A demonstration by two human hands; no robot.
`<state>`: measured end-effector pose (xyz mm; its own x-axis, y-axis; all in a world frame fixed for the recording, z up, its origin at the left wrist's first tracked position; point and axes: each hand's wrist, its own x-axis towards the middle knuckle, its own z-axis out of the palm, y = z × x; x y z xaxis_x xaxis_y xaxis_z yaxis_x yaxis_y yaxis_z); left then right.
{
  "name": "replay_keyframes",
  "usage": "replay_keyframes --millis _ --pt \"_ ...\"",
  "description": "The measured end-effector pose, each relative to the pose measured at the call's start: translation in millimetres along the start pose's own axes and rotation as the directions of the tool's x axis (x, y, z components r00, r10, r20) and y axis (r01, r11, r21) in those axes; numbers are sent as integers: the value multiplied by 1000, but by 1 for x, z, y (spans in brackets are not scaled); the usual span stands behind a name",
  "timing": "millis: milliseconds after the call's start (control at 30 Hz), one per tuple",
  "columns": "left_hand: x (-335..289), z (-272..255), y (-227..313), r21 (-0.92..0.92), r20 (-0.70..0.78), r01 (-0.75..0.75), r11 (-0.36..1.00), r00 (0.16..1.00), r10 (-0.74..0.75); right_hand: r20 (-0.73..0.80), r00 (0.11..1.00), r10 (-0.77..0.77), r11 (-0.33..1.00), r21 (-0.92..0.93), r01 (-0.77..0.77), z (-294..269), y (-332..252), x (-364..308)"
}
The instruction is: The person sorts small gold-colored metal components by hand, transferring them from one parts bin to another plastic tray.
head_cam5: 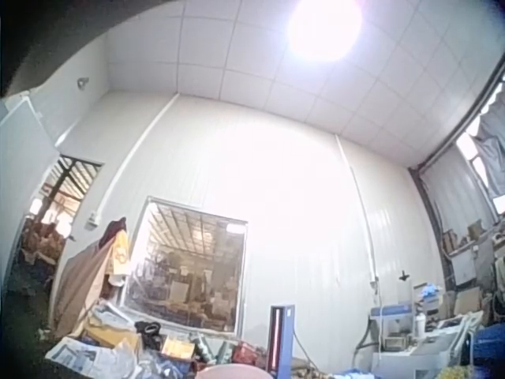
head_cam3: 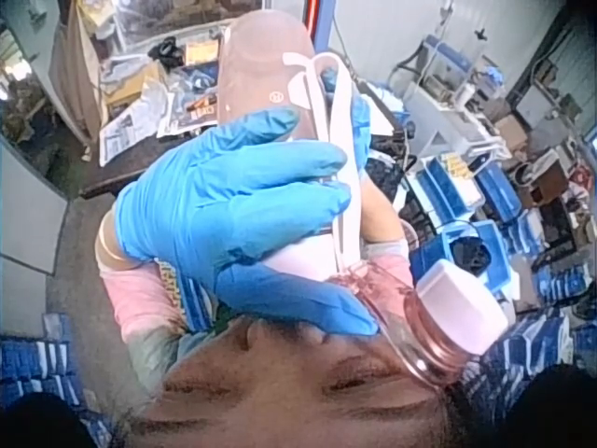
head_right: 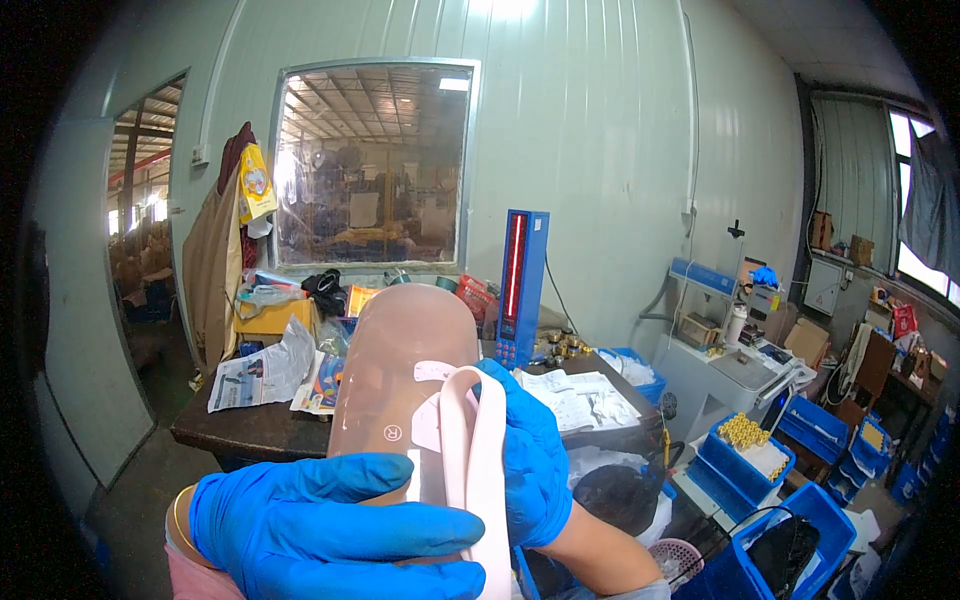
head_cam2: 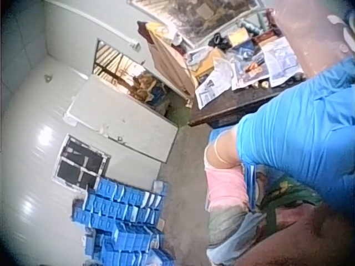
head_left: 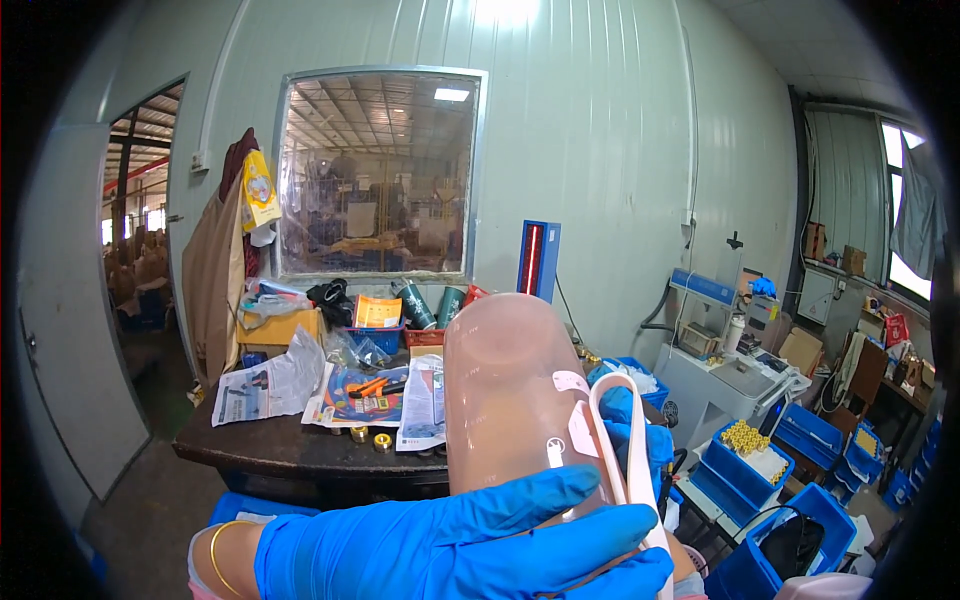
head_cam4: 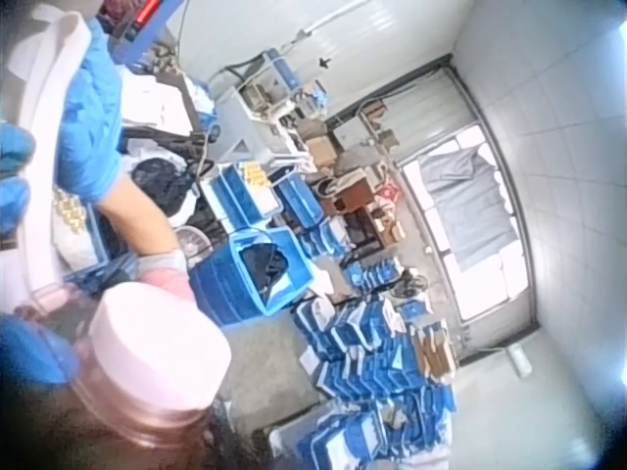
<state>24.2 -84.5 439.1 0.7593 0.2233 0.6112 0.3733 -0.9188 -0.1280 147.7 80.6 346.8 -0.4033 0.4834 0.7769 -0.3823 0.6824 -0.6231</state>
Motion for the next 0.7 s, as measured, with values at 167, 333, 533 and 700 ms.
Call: replay_keyframes --millis 167,333,533,700 --pt "-3 23 12 78 -285 6 997 958 17 7 999 54 991 120 -54 3 -1 -3" --pt "0 16 -6 -4 -261 -20 1000 965 18 12 998 58 996 63 -59 -1 -3 0" --pt "4 18 -33 259 -177 -265 929 932 315 -58 997 57 989 137 -48 0 0 0" --pt "-2 46 -45 453 -319 -357 817 791 522 -32 998 60 998 -5 -60 1 -12 2"
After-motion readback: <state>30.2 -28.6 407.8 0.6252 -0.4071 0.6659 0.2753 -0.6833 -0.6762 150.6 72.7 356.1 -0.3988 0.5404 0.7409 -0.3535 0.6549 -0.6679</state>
